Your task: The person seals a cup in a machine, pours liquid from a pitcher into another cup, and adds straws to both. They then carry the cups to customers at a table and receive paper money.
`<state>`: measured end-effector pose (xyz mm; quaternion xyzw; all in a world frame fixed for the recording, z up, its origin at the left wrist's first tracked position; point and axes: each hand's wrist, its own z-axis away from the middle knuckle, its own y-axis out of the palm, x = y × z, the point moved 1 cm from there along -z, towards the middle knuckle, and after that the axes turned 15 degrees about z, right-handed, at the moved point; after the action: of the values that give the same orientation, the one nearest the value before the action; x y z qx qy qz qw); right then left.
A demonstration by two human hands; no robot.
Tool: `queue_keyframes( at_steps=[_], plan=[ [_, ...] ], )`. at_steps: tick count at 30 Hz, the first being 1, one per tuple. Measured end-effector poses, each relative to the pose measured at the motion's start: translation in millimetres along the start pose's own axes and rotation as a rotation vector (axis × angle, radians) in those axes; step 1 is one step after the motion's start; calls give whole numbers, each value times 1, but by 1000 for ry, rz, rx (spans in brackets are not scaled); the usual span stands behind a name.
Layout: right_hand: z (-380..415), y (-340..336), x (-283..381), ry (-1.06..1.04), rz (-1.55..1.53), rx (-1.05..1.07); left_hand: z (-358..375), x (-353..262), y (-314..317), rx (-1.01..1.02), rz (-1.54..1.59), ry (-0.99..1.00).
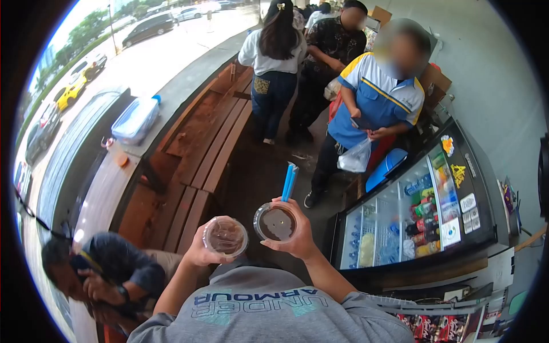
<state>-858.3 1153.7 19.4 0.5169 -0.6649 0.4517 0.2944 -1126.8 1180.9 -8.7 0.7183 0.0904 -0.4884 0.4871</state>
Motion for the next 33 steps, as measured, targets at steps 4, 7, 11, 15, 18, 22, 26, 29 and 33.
queue_keyframes(
  at_steps=[4,7,11,15,18,22,26,29,33],
  plan=[
    [-96,-5,-50,22,22,-77,-126,-47,-52,100,-170,4],
    [-168,-5,-84,75,24,-132,-213,-84,-94,189,-233,38],
    [-257,-16,-123,144,-4,-177,-306,-116,-126,146,-174,4],
    [-349,-31,-182,79,86,-131,-394,-129,-179,119,-112,26],
    [-406,-40,-227,127,-15,-107,-446,-130,-206,32,-66,-4],
    [-508,-50,-277,89,-68,-34,-511,-148,-250,-32,-153,59],
    [-595,-49,-326,125,-104,31,-560,-170,-287,-147,-49,-82],
    [-671,-49,-366,126,-121,53,-612,-176,-328,-181,-192,157],
    [-779,-51,-419,58,-137,64,-683,-183,-379,-280,-36,89]
  ],
)
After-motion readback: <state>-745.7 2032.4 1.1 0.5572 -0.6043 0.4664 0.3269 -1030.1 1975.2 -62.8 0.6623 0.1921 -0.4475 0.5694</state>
